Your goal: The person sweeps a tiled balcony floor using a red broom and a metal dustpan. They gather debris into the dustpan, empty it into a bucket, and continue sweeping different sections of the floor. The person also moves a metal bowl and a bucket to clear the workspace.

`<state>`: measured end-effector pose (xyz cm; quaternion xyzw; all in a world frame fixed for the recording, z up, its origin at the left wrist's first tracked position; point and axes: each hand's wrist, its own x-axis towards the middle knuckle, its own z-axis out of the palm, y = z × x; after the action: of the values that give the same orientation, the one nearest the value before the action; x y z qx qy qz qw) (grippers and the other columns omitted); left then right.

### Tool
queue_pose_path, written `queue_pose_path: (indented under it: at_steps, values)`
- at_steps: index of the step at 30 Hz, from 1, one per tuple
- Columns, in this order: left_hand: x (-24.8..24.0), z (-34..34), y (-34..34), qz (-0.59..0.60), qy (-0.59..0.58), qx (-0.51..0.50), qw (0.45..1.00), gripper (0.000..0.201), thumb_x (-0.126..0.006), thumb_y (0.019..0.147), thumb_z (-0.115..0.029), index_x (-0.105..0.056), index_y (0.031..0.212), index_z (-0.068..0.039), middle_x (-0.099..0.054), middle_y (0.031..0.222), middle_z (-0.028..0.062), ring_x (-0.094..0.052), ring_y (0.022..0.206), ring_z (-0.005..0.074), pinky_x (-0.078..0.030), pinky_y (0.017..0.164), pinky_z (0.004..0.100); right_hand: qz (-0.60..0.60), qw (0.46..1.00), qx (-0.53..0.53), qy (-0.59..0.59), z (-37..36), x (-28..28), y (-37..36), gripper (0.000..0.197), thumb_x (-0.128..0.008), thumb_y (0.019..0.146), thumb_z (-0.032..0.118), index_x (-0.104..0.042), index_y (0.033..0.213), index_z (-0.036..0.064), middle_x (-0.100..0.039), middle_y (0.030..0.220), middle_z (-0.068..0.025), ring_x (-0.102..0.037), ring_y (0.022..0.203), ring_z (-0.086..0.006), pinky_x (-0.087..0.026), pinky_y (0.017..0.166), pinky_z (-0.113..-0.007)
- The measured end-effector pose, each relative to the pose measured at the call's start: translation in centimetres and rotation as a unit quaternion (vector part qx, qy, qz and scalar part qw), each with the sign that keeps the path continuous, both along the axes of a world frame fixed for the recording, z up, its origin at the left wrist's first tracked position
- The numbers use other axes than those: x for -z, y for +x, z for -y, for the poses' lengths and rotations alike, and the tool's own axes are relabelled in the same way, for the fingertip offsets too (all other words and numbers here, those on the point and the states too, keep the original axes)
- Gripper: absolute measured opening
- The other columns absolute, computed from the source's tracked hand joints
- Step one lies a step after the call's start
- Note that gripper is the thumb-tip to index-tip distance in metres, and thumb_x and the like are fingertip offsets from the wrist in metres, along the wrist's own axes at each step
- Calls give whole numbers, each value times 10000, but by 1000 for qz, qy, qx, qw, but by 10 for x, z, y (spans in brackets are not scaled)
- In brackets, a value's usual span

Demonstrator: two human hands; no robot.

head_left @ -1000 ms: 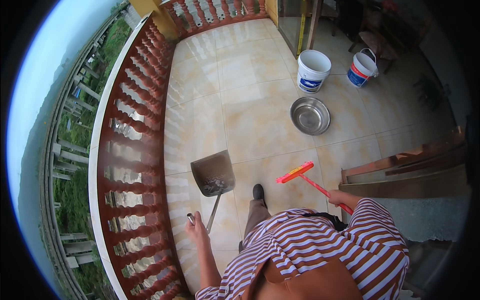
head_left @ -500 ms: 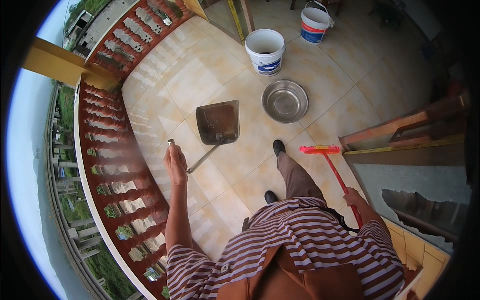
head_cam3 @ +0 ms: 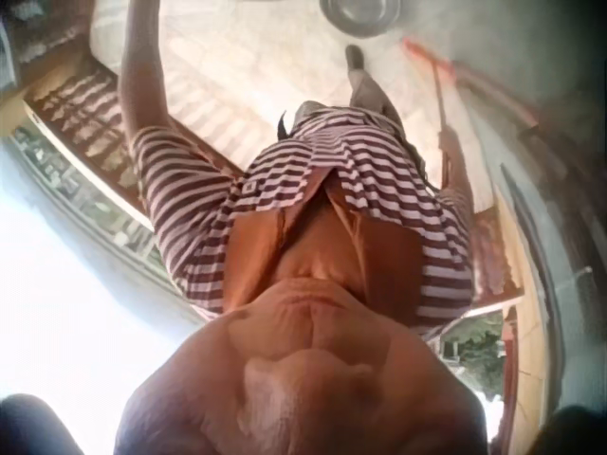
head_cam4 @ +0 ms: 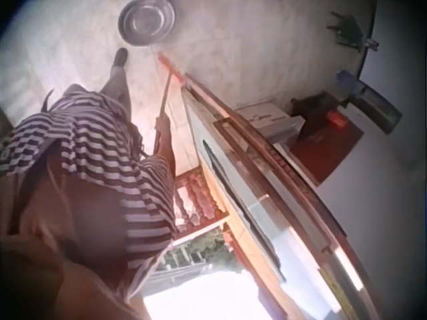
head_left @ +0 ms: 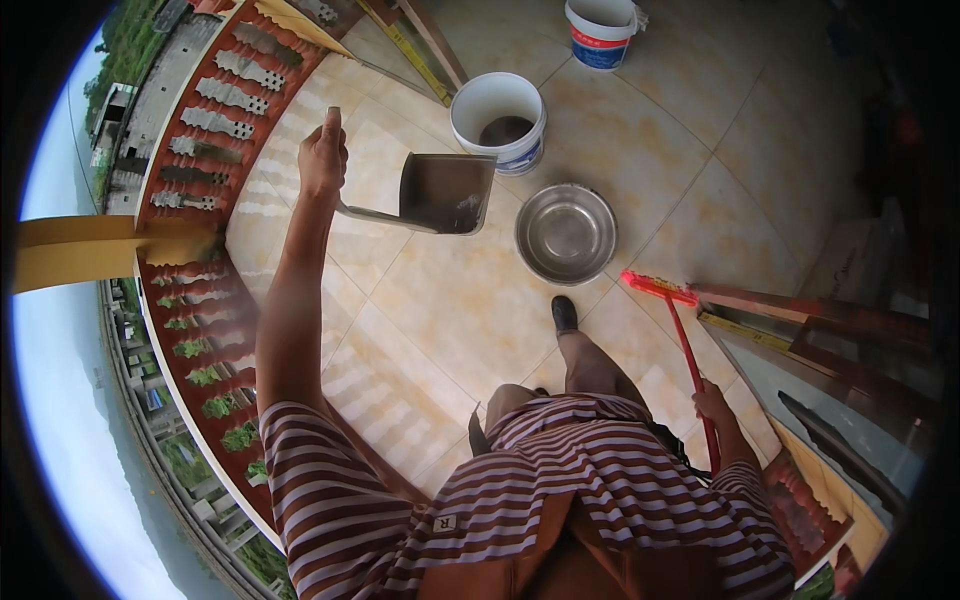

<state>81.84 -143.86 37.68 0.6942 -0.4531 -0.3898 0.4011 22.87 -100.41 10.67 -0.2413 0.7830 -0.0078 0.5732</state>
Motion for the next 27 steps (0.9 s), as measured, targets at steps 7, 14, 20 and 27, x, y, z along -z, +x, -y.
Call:
queue_pose_path:
  at_steps: [7,14,20,27]
  values:
    - [-13,189,-47,52,46,107,992,486,-571,864,-528,-473,585,-143,-381,497,-55,-296,376,80,-217,360,278,11,995,99,-13,20,-22,46,144,-506,778,34,-500,921,45,-498,608,-47,-518,460,-149,-470,381,-306]
    - [-6,292,-81,73,61,152,984,494,-591,830,-572,-556,665,-108,-409,507,-29,-351,380,120,-263,372,299,-21,984,175,-16,10,-28,123,132,-506,774,33,-493,904,50,-489,606,-44,-520,469,-145,-484,379,-311]
    - [2,332,-91,68,120,218,966,488,-578,851,-553,-492,623,-129,-417,554,-23,-376,434,132,-304,410,327,-34,971,236,8,-4,-21,179,135,-513,779,40,-502,913,33,-509,625,-54,-521,465,-154,-490,383,-319]
    - [18,343,-69,99,90,238,962,476,-599,813,-600,-466,626,-183,-300,480,-89,-227,369,69,-142,372,255,-39,958,285,10,-1,-9,229,150,-519,782,26,-512,932,30,-502,618,-52,-509,447,-147,-476,377,-309]
